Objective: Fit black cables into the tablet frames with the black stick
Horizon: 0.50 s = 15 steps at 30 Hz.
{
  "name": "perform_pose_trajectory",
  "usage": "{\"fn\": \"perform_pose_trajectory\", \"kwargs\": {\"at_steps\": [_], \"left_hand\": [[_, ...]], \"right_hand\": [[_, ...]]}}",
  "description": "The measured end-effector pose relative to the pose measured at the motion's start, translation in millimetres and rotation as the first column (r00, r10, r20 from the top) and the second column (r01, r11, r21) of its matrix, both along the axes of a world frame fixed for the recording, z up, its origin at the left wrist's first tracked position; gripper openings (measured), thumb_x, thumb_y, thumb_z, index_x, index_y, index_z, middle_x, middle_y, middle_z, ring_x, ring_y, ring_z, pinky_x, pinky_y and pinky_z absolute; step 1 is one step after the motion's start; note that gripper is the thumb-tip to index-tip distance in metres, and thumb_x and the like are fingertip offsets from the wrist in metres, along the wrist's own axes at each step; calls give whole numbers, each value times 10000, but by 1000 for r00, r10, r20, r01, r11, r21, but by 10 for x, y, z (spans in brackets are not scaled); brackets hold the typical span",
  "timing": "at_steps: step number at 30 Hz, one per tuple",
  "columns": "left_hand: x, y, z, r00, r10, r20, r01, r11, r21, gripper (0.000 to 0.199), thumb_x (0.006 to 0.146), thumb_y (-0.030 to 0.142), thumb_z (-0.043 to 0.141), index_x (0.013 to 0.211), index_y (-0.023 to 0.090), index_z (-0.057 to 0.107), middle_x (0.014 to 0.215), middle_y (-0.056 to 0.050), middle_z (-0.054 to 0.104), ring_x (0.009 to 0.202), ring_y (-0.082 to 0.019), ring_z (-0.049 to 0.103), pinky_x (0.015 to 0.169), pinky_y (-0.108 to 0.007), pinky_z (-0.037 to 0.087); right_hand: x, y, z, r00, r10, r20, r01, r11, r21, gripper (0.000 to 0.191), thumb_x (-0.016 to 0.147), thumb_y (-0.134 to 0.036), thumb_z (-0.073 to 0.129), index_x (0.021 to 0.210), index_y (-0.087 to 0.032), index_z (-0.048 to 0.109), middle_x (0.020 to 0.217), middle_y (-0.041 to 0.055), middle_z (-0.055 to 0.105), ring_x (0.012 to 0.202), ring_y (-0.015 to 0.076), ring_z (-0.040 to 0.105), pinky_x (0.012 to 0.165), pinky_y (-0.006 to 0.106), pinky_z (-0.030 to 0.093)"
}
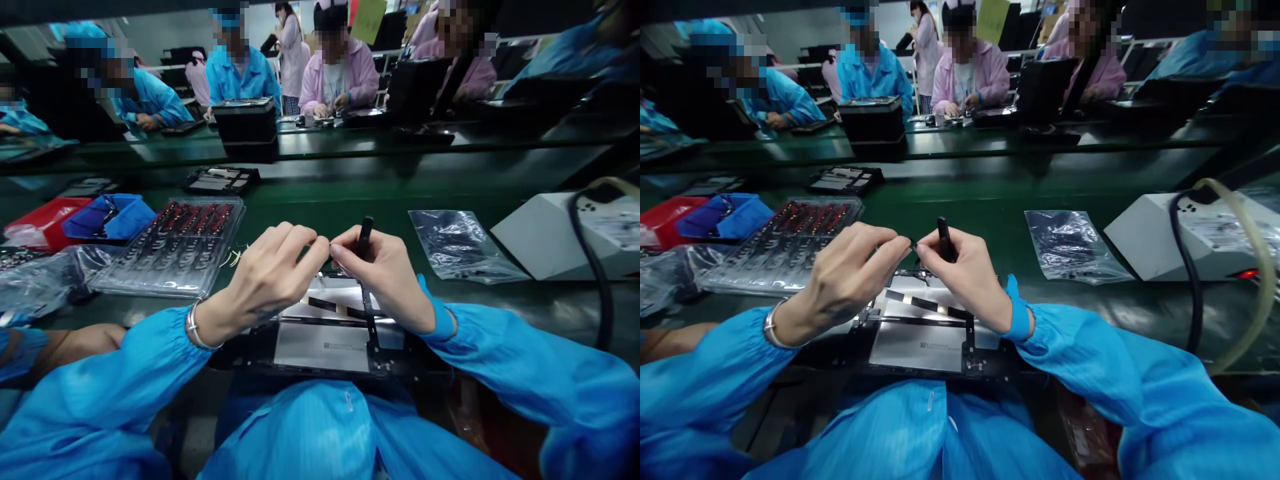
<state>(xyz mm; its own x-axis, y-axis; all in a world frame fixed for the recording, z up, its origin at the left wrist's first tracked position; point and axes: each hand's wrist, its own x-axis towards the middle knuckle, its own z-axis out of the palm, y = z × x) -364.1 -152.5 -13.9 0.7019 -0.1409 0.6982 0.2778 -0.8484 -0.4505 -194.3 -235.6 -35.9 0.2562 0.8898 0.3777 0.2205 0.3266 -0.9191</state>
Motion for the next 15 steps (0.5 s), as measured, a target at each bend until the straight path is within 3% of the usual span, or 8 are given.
{"fn": "perform_pose_trajectory", "kwargs": {"at_steps": [8, 15], "left_hand": [[20, -33, -27, 999, 37, -1, -37, 994, -99, 84, 969, 108, 543, 980, 126, 624, 899, -87, 681, 790, -187, 599, 679, -304, 507], [2, -122, 47, 995, 81, -53, -85, 994, -70, 188, 977, 121, 495, 886, 153, 657, 814, -62, 676, 724, -181, 615, 652, -311, 516]], "right_hand": [[-15, -34, -29, 992, -55, 116, 49, 998, 50, 106, 853, -263, 682, 799, -172, 683, 702, -1, 643, 667, 128, 583, 613, 271, 445], [-53, -109, -14, 969, -64, 237, 48, 996, 70, 100, 877, -245, 671, 795, -189, 681, 717, 1, 664, 655, 136, 597, 596, 276, 450]]}}
